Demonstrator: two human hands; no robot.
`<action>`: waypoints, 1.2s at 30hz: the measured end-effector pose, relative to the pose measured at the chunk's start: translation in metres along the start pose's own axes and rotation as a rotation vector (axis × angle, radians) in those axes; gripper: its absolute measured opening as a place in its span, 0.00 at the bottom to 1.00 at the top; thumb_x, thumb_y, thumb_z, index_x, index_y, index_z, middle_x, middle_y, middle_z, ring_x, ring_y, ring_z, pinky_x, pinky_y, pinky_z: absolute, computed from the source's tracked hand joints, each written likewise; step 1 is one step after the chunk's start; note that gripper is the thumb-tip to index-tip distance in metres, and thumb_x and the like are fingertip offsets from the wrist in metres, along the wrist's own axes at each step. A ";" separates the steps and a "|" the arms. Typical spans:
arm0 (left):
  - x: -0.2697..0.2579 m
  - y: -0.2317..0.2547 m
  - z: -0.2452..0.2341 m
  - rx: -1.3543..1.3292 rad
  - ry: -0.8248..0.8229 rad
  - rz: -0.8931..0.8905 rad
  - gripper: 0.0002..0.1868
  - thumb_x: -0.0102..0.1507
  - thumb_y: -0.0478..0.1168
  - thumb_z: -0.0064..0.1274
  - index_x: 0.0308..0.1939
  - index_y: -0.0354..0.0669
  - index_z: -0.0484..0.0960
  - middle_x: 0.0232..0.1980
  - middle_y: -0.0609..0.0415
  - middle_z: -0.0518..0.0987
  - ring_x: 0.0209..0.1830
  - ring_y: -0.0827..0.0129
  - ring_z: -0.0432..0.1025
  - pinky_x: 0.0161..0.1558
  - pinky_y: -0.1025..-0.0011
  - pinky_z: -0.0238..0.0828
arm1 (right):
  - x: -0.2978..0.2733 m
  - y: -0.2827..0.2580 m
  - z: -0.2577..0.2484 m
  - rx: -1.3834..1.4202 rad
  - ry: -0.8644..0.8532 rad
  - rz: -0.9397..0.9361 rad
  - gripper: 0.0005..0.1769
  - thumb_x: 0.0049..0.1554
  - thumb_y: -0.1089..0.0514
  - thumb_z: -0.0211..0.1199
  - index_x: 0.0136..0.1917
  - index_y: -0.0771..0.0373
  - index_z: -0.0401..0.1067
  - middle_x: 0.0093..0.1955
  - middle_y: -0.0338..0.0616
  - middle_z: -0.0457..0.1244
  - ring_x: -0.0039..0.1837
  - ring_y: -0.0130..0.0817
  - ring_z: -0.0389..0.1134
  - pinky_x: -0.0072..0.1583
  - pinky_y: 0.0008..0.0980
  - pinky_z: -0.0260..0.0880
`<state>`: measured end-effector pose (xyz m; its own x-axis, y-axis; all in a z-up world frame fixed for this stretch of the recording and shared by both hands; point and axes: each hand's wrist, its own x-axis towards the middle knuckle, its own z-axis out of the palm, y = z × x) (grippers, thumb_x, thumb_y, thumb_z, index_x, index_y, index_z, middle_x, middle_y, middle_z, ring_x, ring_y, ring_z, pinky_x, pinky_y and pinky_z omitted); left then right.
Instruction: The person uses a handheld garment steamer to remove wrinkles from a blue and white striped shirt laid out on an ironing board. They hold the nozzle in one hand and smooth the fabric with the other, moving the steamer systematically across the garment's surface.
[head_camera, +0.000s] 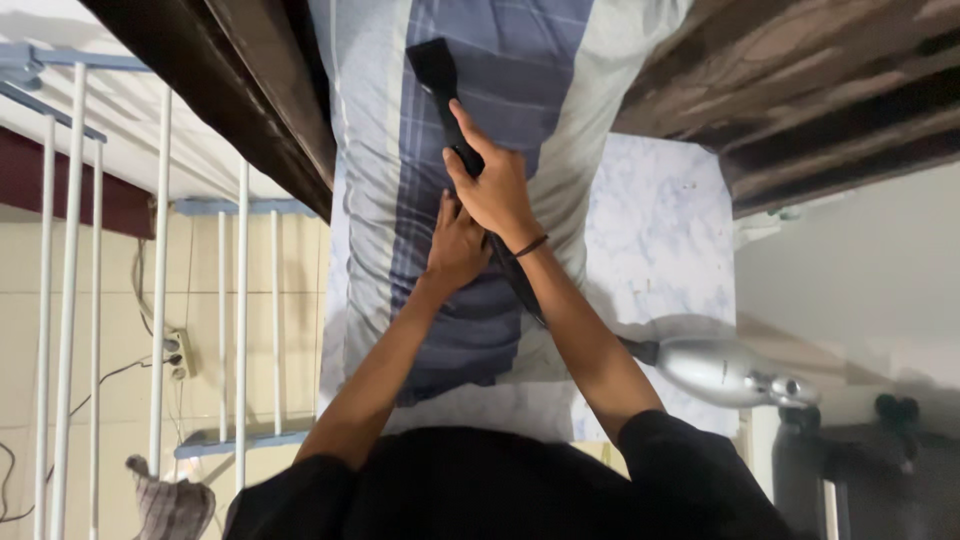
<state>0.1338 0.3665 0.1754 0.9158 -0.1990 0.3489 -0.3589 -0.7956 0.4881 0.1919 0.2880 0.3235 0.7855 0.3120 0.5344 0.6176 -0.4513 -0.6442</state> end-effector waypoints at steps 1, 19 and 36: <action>0.004 -0.006 -0.009 -0.176 0.003 -0.052 0.24 0.54 0.37 0.61 0.55 0.38 0.83 0.59 0.41 0.77 0.61 0.43 0.68 0.67 0.44 0.60 | 0.003 -0.005 0.003 -0.035 0.019 -0.058 0.31 0.64 0.59 0.67 0.78 0.52 0.64 0.64 0.56 0.69 0.64 0.50 0.73 0.65 0.40 0.73; 0.082 -0.169 -0.084 -0.607 0.400 -0.559 0.61 0.44 0.46 0.82 0.71 0.35 0.58 0.64 0.36 0.76 0.66 0.50 0.72 0.67 0.62 0.69 | -0.093 -0.030 -0.025 0.262 -0.141 0.533 0.30 0.63 0.58 0.62 0.77 0.53 0.63 0.24 0.32 0.56 0.25 0.17 0.57 0.31 0.24 0.60; 0.044 -0.040 -0.084 -0.012 0.528 -0.213 0.27 0.47 0.24 0.56 0.50 0.39 0.73 0.54 0.44 0.74 0.52 0.41 0.65 0.51 0.47 0.58 | -0.050 -0.061 -0.060 0.263 -0.075 0.410 0.32 0.64 0.59 0.62 0.79 0.52 0.60 0.31 0.32 0.61 0.28 0.17 0.59 0.32 0.23 0.64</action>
<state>0.1728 0.4373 0.2385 0.7548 0.2807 0.5928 -0.1810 -0.7795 0.5996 0.1125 0.2497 0.3691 0.9606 0.2170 0.1735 0.2389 -0.3265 -0.9145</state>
